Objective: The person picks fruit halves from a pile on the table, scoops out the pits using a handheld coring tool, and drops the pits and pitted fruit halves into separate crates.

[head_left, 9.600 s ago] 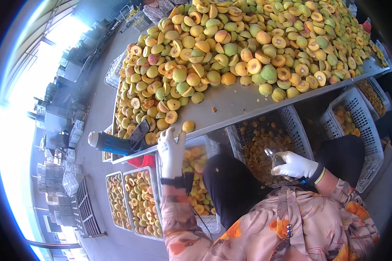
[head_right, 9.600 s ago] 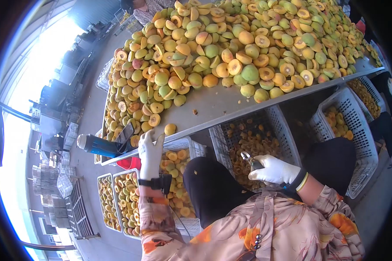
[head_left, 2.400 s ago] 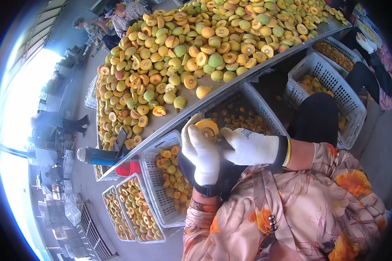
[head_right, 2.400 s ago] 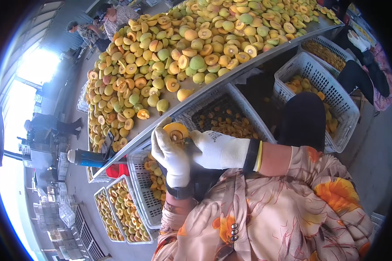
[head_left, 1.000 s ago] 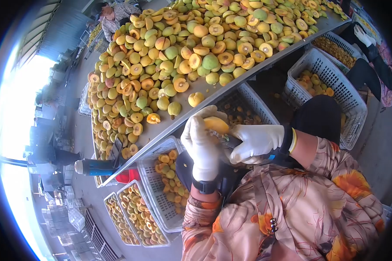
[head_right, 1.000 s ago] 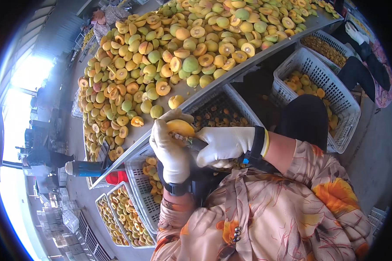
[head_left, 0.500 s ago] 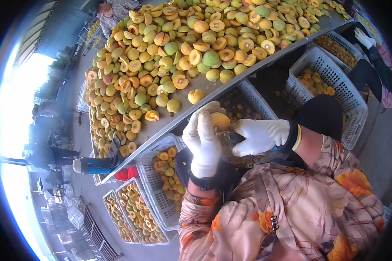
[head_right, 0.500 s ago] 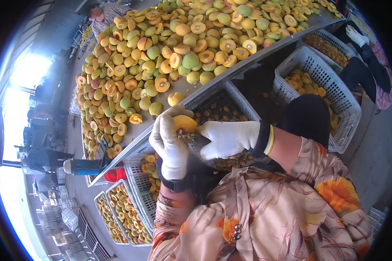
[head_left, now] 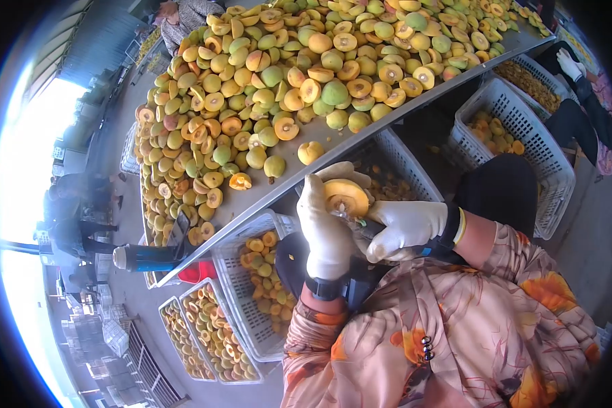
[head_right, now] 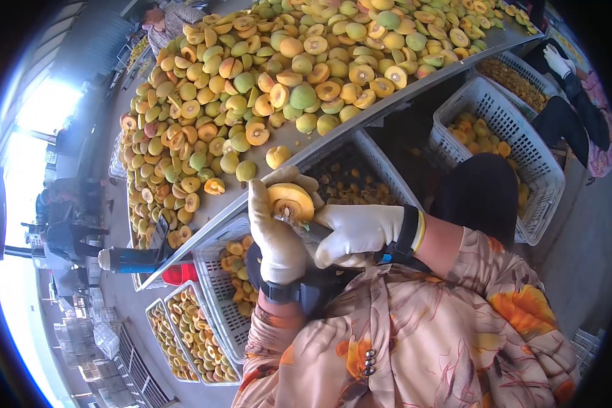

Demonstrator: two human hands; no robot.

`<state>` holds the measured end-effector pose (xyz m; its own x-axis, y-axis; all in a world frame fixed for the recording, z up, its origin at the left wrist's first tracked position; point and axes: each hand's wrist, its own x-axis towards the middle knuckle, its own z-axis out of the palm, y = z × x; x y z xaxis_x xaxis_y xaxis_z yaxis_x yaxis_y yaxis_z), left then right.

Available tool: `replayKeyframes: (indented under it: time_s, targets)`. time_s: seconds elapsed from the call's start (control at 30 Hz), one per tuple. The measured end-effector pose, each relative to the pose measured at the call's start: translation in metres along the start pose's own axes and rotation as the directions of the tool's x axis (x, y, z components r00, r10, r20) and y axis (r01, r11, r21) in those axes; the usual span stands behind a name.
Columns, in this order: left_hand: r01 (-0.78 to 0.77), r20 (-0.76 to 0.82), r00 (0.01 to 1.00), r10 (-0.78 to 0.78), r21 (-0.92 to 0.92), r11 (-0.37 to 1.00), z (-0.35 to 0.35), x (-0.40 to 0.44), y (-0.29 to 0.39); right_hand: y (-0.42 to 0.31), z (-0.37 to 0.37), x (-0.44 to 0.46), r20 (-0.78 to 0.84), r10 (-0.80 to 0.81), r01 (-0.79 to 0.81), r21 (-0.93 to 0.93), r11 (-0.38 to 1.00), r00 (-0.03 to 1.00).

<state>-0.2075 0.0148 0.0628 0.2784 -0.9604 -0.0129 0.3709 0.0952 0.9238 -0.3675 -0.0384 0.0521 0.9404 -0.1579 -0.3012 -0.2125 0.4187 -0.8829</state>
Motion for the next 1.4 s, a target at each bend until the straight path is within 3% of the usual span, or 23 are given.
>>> replayKeyframes:
  time_s: [0.07,0.1,0.17,0.2,0.23,0.27,0.33,0.37,0.43,0.47,0.5,0.6,0.67,0.7,0.8,0.83,0.93,1.0,1.07,1.13,1.23,1.33,1.4]
  targets:
    - [-0.015,-0.147,0.989,0.014,-0.008,1.0,-0.015,-0.001,0.006,0.003,-0.003,-0.001,0.024,-0.02,0.023,-0.133,0.991,1.0]
    - [-0.082,-0.287,0.949,0.13,0.174,0.981,-0.031,-0.001,0.008,0.001,-0.009,-0.007,0.046,0.039,-0.031,-0.153,0.988,0.998]
    - [-0.101,-0.321,0.919,0.23,0.371,0.923,-0.076,-0.013,0.025,0.01,-0.018,-0.012,-0.027,0.045,-0.051,-0.309,0.95,0.999]
    - [-0.099,-0.285,0.908,0.308,0.569,0.816,-0.119,-0.017,0.021,0.015,-0.025,-0.01,-0.121,0.248,-0.274,-0.505,0.818,0.961]
    - [0.057,-0.234,0.919,0.319,0.876,0.478,-0.137,-0.023,0.039,0.043,-0.037,-0.007,-0.192,0.182,-0.265,-0.676,0.688,0.964]
    - [0.203,-0.21,0.968,0.136,0.977,0.065,-0.162,-0.025,0.052,0.069,-0.046,-0.005,-0.249,0.101,-0.265,-0.812,0.52,0.963]
    - [0.247,-0.134,0.959,0.25,0.826,-0.507,-0.194,-0.028,0.046,0.075,-0.048,-0.002,-0.268,0.093,-0.274,-0.788,0.551,0.959]
    - [0.208,-0.117,0.96,0.253,0.904,-0.373,-0.2,-0.016,0.048,0.079,-0.048,0.0,-0.241,-0.015,-0.183,-0.777,0.602,0.971]
    - [0.113,-0.088,0.96,0.265,0.99,-0.082,-0.21,0.02,0.05,0.083,-0.049,0.01,-0.241,-0.021,-0.17,-0.742,0.648,0.97]
    - [0.061,-0.039,0.954,0.297,0.996,-0.065,-0.215,0.045,0.044,0.089,-0.051,0.013,-0.243,-0.088,-0.126,-0.739,0.662,0.966]
    - [0.091,-0.07,0.951,0.303,0.994,-0.055,-0.223,0.071,0.037,0.073,-0.051,0.012,-0.239,0.094,-0.243,-0.733,0.635,0.966]
    - [0.081,-0.022,0.951,0.308,0.981,-0.179,-0.246,0.133,0.022,0.054,-0.048,0.008,-0.307,0.202,-0.363,-0.681,0.636,0.93]
    - [-0.006,0.059,0.965,0.256,0.979,-0.202,-0.275,0.162,0.006,0.07,-0.054,0.011,-0.315,0.156,-0.341,-0.708,0.619,0.936]
    - [0.063,-0.04,0.991,0.126,0.981,-0.184,-0.276,0.167,0.005,0.069,-0.054,0.012,-0.321,0.154,-0.344,-0.701,0.625,0.934]
    - [0.031,-0.026,0.998,0.058,0.996,-0.085,-0.279,0.175,0.002,0.078,-0.055,0.012,-0.345,0.076,-0.313,-0.708,0.633,0.935]
    - [0.009,0.01,0.99,0.141,0.991,-0.131,-0.279,0.171,0.0,0.075,-0.054,0.014,-0.36,0.078,-0.324,-0.697,0.639,0.93]
    - [0.091,-0.11,0.962,0.249,0.992,0.085,-0.278,0.14,0.019,0.073,-0.053,0.013,-0.384,0.058,-0.33,-0.694,0.64,0.921]
    - [0.166,-0.171,0.919,0.355,0.985,0.044,-0.269,0.097,0.045,0.067,-0.053,0.012,-0.39,0.086,-0.35,-0.68,0.644,0.917]
    - [0.312,-0.27,0.923,0.275,0.942,-0.123,-0.27,0.05,0.072,0.062,-0.049,0.007,-0.402,0.095,-0.361,-0.663,0.656,0.911]
    - [0.352,-0.443,0.895,-0.052,0.775,-0.525,-0.274,0.009,0.089,0.074,-0.05,0.009,-0.401,0.059,-0.347,-0.699,0.625,0.914]
    - [0.124,-0.13,0.991,0.033,0.787,-0.605,-0.264,-0.008,0.091,0.076,-0.048,0.014,-0.352,0.093,-0.336,-0.734,0.59,0.931]
    - [0.101,-0.084,0.988,0.131,0.986,-0.132,-0.227,0.051,0.072,0.087,-0.048,0.015,-0.365,-0.069,-0.242,-0.735,0.633,0.928]
    - [0.07,-0.096,0.99,0.1,0.969,0.237,-0.183,0.099,0.045,0.068,-0.046,0.011,-0.363,0.053,-0.311,-0.702,0.64,0.93]
